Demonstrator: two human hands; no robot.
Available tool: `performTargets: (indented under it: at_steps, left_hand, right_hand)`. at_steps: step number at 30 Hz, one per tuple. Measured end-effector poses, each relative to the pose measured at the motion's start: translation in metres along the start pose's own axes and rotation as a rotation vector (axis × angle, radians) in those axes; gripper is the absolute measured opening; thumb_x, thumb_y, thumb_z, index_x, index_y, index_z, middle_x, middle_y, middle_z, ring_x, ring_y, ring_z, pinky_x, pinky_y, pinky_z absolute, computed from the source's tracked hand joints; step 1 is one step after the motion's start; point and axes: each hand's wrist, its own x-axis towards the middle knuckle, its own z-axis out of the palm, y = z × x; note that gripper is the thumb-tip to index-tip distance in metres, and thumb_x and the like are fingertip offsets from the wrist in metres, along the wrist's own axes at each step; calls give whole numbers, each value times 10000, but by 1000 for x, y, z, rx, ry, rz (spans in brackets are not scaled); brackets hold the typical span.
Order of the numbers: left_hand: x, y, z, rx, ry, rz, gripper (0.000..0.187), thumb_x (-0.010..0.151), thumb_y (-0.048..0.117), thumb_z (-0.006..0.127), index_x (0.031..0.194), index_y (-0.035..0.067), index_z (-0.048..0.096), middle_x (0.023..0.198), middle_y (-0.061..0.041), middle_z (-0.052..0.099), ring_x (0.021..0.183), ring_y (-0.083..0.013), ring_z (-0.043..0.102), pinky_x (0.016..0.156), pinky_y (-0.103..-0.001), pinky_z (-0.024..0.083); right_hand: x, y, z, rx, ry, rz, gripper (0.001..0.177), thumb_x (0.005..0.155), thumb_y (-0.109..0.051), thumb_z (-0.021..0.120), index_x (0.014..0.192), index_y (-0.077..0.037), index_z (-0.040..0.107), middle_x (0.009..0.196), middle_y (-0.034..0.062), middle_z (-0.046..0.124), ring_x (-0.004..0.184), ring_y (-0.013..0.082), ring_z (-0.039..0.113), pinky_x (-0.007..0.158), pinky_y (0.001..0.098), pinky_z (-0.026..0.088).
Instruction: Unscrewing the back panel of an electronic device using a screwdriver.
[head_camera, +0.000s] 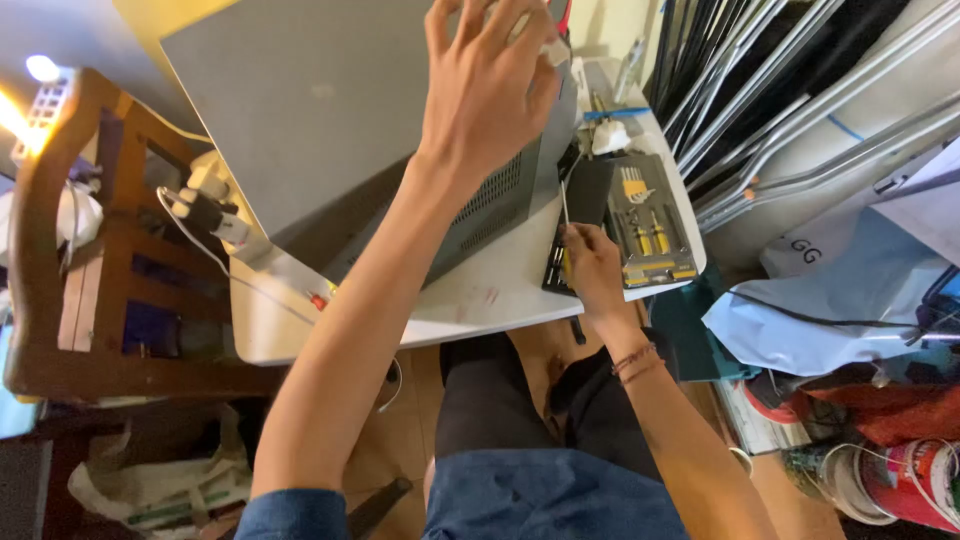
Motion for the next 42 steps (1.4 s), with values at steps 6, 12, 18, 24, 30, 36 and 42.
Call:
performTargets:
  at_steps: [6,12,18,24,30,36,42]
  left_hand:
    - [-95,53,-78,17,155,-188,192,812,30,711,989,105,724,1112,-44,679,1162,-297,591,1057,-517,398]
    - [-246,83,-70,-106,-65,-529,177,796,23,712,949,110,727,968,-24,696,1006,-278,617,941,-414,443]
    - [-293,99,-55,-119,-403,-771,345,787,85,714,1131,84,688,1234,-92,629,1170,-345,540,1000,-488,431]
    - [-302,103,-53,-52,-358,-825,420,758,84,677,1177,101,674,1287,-94,628,1267,-357,514,1083,-491,397]
    - [-327,101,-75,-144,-178,-899,326,824,7,670,1145,61,689,1329,-136,626,1284,-388,544,1072,-464,471]
    - [-355,96,-114,98,92,-1134,221,817,-40,686,1009,61,726,1189,-109,662,1167,-348,587,1007,-438,510]
    - [-377,84,-144,214,115,-1223,215,824,-56,666,981,67,745,1175,-95,657,1116,-308,580,904,-392,530]
  right_hand:
    - [4,-6,24,-561,-16,-136,389,898,-235,745,1111,48,584,832,170,718,701,251,735,604,357,587]
    - [29,21,36,-816,-83,-239,214,858,-164,782,956,12,710,718,186,709,663,333,720,638,418,581]
    - [-2,3,50,-830,-158,-402,107,918,-132,716,953,-38,755,804,159,725,716,322,728,660,404,594]
    - [-52,-26,86,-789,-246,-325,87,878,-141,720,931,-78,749,801,102,736,704,309,709,635,388,558]
    - [-80,-16,140,-684,-457,-453,84,905,-137,703,962,-76,711,855,91,731,757,284,728,665,382,576]
    - [-120,1,210,-607,-703,-614,210,925,-80,661,1131,-81,705,1183,151,688,863,361,721,719,427,593]
    - [-126,-2,267,-938,-731,-529,504,909,-111,672,1381,-39,510,1139,283,568,693,460,707,562,479,601]
